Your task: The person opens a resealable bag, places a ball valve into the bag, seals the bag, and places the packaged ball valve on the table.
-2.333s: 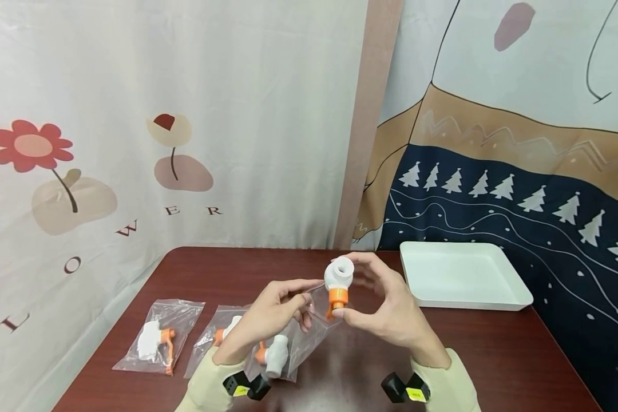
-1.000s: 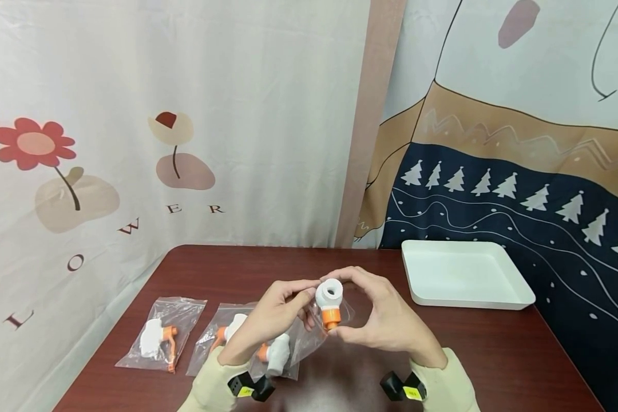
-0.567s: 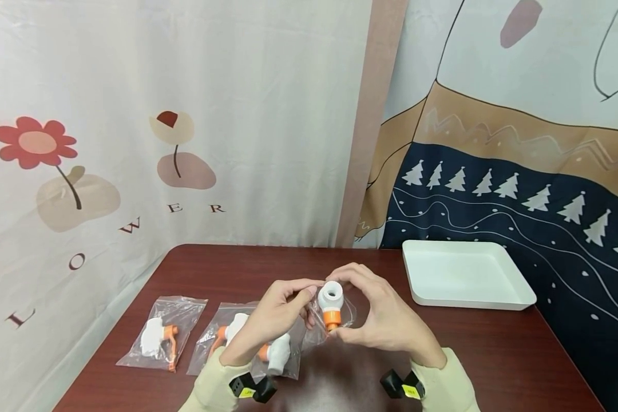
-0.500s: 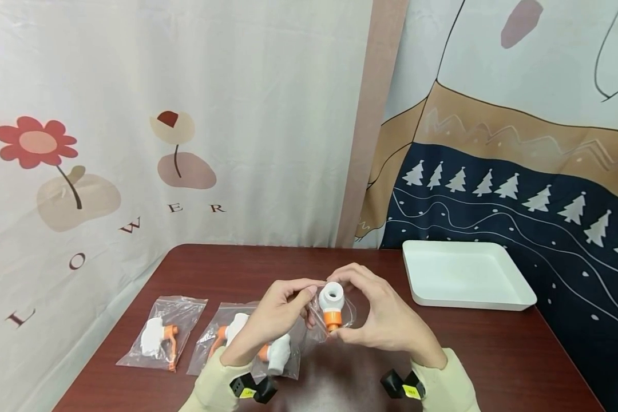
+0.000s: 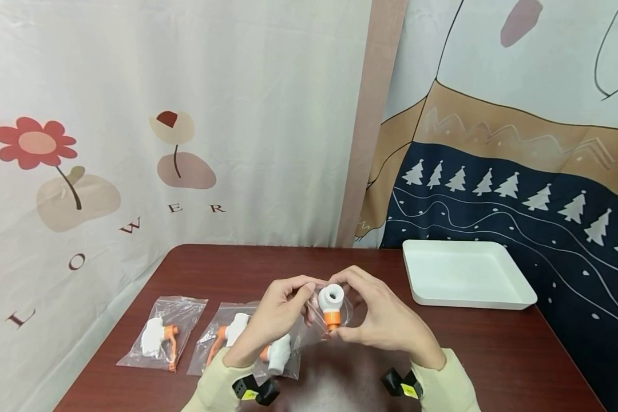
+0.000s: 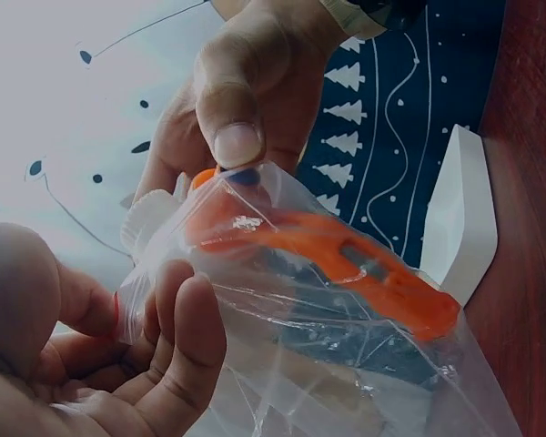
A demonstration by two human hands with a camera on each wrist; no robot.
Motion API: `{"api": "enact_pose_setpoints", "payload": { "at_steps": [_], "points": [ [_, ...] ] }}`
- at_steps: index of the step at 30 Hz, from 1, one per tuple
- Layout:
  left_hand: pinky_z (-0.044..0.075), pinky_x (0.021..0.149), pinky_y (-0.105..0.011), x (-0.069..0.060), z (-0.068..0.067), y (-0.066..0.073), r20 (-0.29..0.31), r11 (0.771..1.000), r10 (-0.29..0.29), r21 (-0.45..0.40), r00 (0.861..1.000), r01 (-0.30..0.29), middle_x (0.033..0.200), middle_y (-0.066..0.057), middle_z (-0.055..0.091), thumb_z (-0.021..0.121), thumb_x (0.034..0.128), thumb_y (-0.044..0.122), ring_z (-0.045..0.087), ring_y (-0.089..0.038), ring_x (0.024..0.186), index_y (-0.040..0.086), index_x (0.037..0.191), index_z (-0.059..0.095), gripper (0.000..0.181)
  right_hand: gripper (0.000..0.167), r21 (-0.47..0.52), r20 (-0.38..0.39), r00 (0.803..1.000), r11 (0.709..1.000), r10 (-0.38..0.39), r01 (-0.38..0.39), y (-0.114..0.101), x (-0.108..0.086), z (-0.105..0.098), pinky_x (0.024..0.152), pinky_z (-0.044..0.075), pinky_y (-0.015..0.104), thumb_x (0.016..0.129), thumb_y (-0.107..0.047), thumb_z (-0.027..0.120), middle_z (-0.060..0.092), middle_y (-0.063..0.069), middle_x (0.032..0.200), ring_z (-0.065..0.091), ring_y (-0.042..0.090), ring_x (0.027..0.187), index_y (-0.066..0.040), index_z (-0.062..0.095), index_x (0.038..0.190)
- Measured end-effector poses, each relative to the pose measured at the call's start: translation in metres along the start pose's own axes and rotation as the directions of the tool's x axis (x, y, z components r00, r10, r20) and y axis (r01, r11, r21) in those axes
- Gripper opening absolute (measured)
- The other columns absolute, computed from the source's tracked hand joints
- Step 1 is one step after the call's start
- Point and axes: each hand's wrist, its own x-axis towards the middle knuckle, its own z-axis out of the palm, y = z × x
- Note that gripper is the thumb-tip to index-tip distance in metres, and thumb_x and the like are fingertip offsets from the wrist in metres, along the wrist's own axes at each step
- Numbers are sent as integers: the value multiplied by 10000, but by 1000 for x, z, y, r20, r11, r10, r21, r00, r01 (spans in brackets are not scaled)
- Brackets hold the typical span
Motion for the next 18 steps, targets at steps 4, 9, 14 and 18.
{"api": "enact_pose_setpoints", "payload": {
  "at_steps": [4,9,14,18],
  "points": [
    [573,516,-289,0,2,-1,-5,1000,2,10,1000,-2,680,-198,639,535,1046,71,574,-105,511,48,1118,761,239,678,9,10,1000,1000,4,-4,1,0,1,739,610,262,692,-113,930,601,-103,1158,631,70,910,-236,586,1264],
    [553,484,-266,-1,4,0,-15,1000,0,7,1000,0,657,-209,623,533,1044,60,557,-102,495,38,1114,754,233,674,2,14,1000,1000,8,-8,3,-1,3,673,606,259,699,-110,931,594,-93,1150,632,80,863,-230,592,1269],
    [585,490,-418,-2,5,1,-36,1000,-7,27,999,8,639,-163,613,546,1045,79,550,-111,482,60,1114,762,228,669,-46,4,1000,999,29,-29,1,-2,5,656,594,238,691,-121,939,599,-111,1141,628,78,844,-230,609,1263],
    [586,507,-476,-3,5,2,-45,1000,-6,18,999,7,697,-160,642,548,1050,101,549,-120,487,85,1123,766,231,672,-59,9,997,995,75,-75,-2,-4,3,660,596,234,711,-109,926,605,-114,1142,634,66,861,-243,609,1288]
  ]
}}
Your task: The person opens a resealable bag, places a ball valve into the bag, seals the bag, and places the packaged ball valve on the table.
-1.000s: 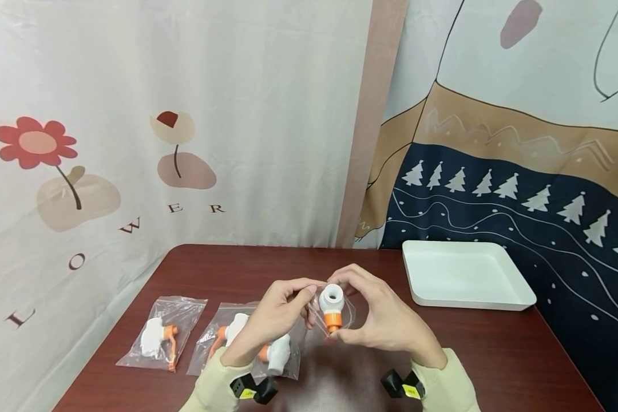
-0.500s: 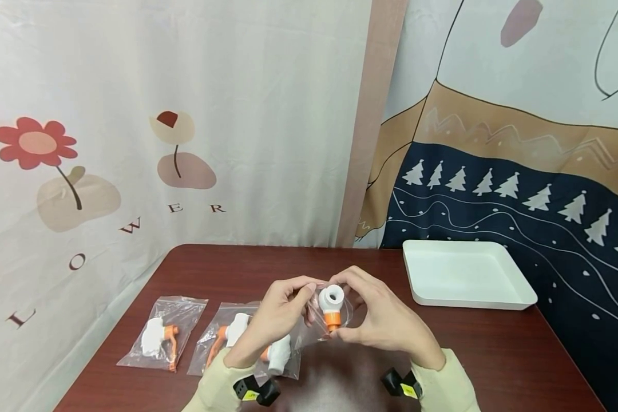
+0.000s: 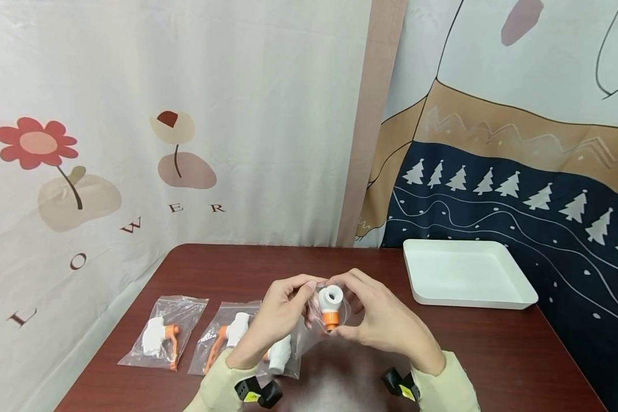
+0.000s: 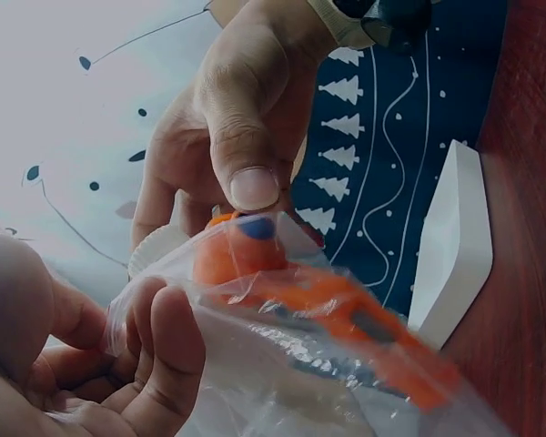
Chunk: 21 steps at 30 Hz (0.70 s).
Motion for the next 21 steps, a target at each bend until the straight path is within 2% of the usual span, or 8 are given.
{"api": "enact_pose_setpoints", "payload": {
  "at_steps": [6,14,17,21],
  "points": [
    [586,511,-487,1,0,0,-1,1000,-1,-18,1000,1,820,-168,698,548,1050,102,541,-107,483,83,1128,766,233,633,10,28,998,998,54,-54,-4,-1,-5,681,609,253,764,-67,887,621,-83,1148,639,66,872,-247,603,1301],
    [586,495,-454,0,0,-1,-6,998,-29,-56,1000,28,771,-130,663,551,1051,117,535,-106,487,96,1130,768,232,588,12,17,997,997,77,-77,-8,0,-7,691,611,265,797,-42,863,640,-70,1121,652,77,872,-230,603,1289],
    [584,486,-395,0,0,0,-11,997,-42,-70,999,41,748,-105,642,556,1051,123,534,-110,493,99,1126,770,228,576,-22,-10,996,996,88,-88,-11,-1,-7,685,603,248,797,-57,869,639,-80,1123,651,82,878,-239,609,1278],
    [568,480,-302,0,0,1,-8,994,-60,-97,998,59,754,-87,642,559,1053,137,540,-114,502,98,1130,770,227,463,-115,-98,992,990,74,-85,-19,-4,-6,649,561,210,808,-73,857,609,-106,1037,605,43,817,-249,647,1181]
  ]
}}
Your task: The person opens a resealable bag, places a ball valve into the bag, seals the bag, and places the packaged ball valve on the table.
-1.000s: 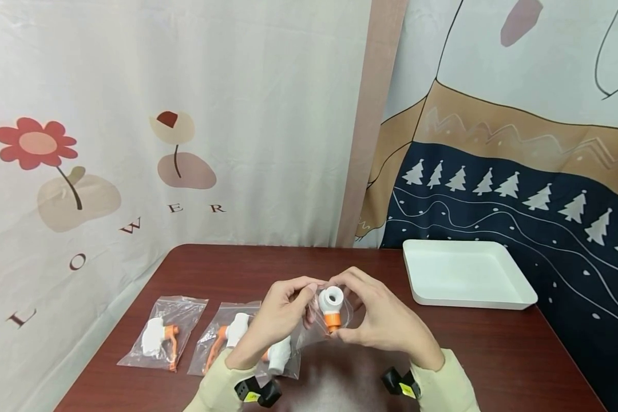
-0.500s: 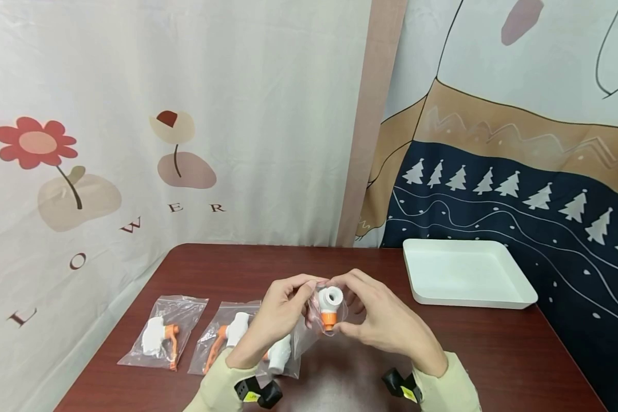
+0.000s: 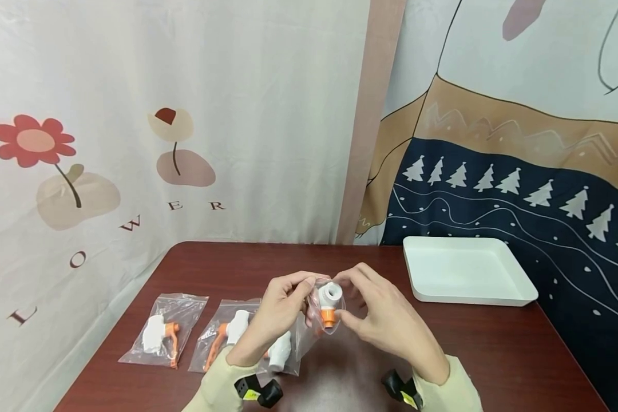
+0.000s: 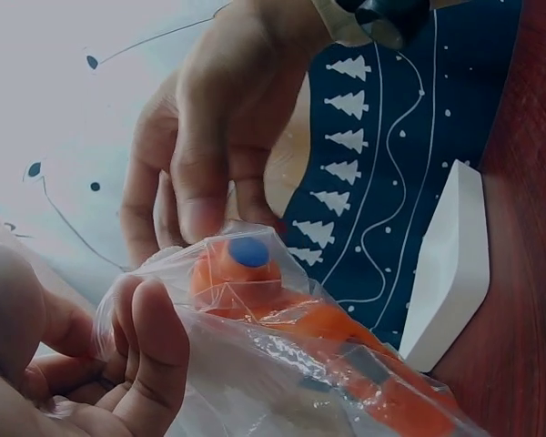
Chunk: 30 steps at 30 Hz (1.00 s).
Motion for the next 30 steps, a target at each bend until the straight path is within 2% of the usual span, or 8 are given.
{"api": "enact_pose_setpoints", "payload": {
  "at_steps": [4,9,14,20,25,30],
  "points": [
    [554,474,-270,1,1,1,-1,1000,-7,-29,1000,7,733,-87,637,543,1059,127,551,-124,493,74,1145,762,241,324,-60,-55,998,998,-24,21,-10,-5,1,573,475,171,810,-90,844,539,-147,839,503,-13,675,-281,677,1011],
    [544,476,-257,2,1,-1,-6,997,-13,-78,1000,13,679,-72,617,509,1066,101,565,-124,469,42,1165,751,268,219,-53,28,998,997,-55,56,-16,-5,8,535,422,156,826,-130,837,499,-187,687,451,-46,597,-277,696,907],
    [554,480,-288,3,2,-3,-10,996,-14,-93,1000,13,669,-59,614,502,1068,101,571,-126,477,36,1171,746,273,210,-80,78,997,997,-19,25,-17,-3,19,510,407,152,820,-162,843,483,-225,639,430,-78,556,-247,699,947],
    [543,477,-247,3,3,-4,-21,997,1,-71,1000,-3,680,-81,625,504,1071,106,568,-118,492,40,1163,751,272,230,-67,58,997,996,-47,51,-15,-2,24,504,376,146,808,-101,811,465,-223,608,400,-90,557,-271,658,829],
    [539,465,-252,2,5,-3,-18,996,1,-94,1000,-3,680,-105,632,491,1073,94,567,-111,476,16,1183,738,282,288,-77,43,997,995,-63,66,-12,-3,21,480,324,132,760,-46,753,405,-238,573,360,-97,536,-295,608,776],
    [531,455,-240,1,8,-3,-15,992,-4,-123,1000,2,648,-69,598,477,1071,77,564,-94,464,-2,1194,727,290,288,-106,40,998,993,-47,51,-14,-5,16,472,290,134,740,-56,715,341,-262,560,334,-105,518,-297,560,764]
  ]
}}
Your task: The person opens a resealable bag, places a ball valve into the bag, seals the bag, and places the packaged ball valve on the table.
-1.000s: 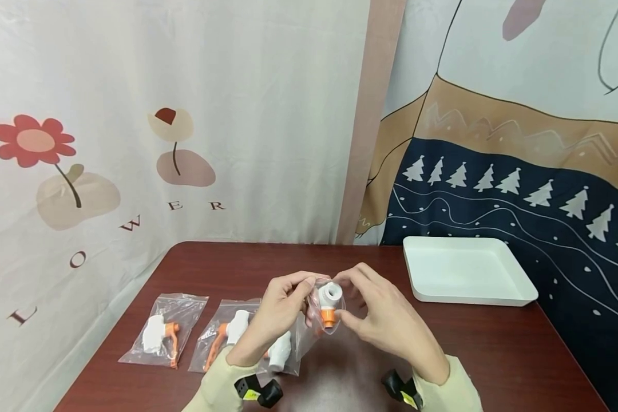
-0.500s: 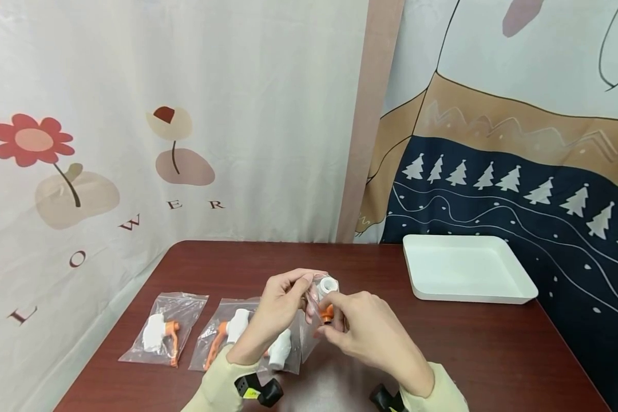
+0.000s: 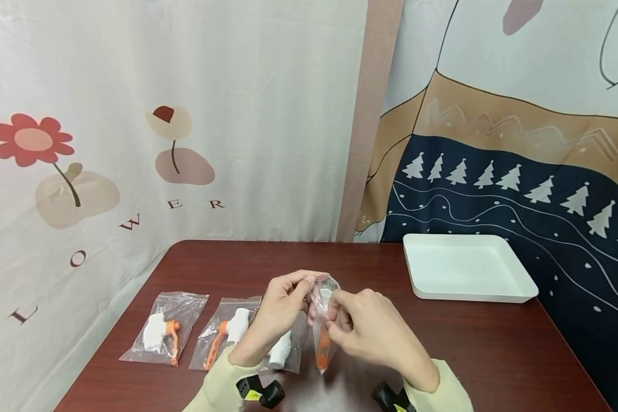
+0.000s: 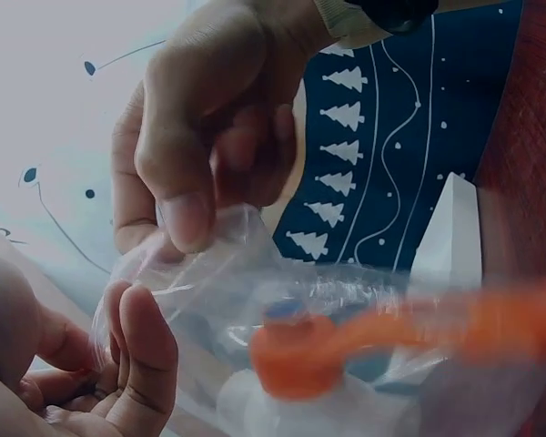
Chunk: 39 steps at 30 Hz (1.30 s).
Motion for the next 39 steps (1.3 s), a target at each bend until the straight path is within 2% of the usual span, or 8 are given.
{"api": "enact_pose_setpoints", "payload": {
  "at_steps": [8,14,17,24,28,32,36,39],
  "points": [
    [542,481,-244,-2,3,0,32,999,6,-36,999,-5,732,-114,619,469,1076,81,573,-90,498,-25,1205,714,296,268,4,29,994,994,106,-106,-2,-4,-14,449,234,162,745,-63,704,295,-234,533,283,-69,467,-298,604,826],
    [558,488,-268,-3,2,1,19,999,11,-39,1000,-10,699,-220,628,471,1074,77,591,-106,494,5,1194,724,289,145,-44,81,988,991,133,-129,-2,-5,-12,431,255,173,905,-339,766,326,-235,519,318,-63,464,-327,656,811],
    [560,482,-272,-1,1,1,9,999,9,-44,1000,-9,672,-234,624,476,1070,69,595,-110,489,6,1197,723,285,242,-9,36,989,990,144,-144,-3,-3,-10,452,312,171,906,-361,784,398,-258,524,379,-67,484,-330,598,753],
    [562,477,-281,1,-4,-1,31,999,7,-47,999,-5,713,-193,647,483,1029,4,604,-128,488,57,1278,681,322,239,41,-69,987,989,145,-143,-2,-2,-14,509,420,180,861,-295,838,509,-247,596,466,-58,537,-351,616,792],
    [569,473,-310,2,-8,0,94,1000,8,6,996,-9,788,-257,683,461,1005,-30,602,-141,501,156,1321,666,420,233,45,-113,990,996,82,-77,1,-2,-17,523,450,179,870,-258,833,529,-231,640,485,-49,566,-359,635,800],
    [590,490,-382,3,-14,0,179,991,-29,130,984,5,785,-223,693,463,1018,1,603,-151,507,124,1240,709,353,255,40,-133,991,999,18,-13,3,-2,-18,520,435,171,873,-189,828,520,-228,670,484,-43,582,-348,639,811],
    [596,514,-432,6,-23,-1,269,961,-65,277,961,-13,762,-184,687,507,1058,136,612,-179,505,125,1150,725,237,303,50,-128,992,999,-11,18,5,-3,-21,532,448,171,873,-119,815,551,-216,715,500,-46,604,-363,635,855],
    [586,508,-374,9,-31,-3,319,926,-47,368,947,-78,773,-137,687,561,1064,281,628,-217,526,170,1105,735,211,318,75,-129,991,996,-41,51,6,-4,-24,538,473,175,879,-70,797,597,-180,756,530,-41,627,-345,638,888]
  ]
}}
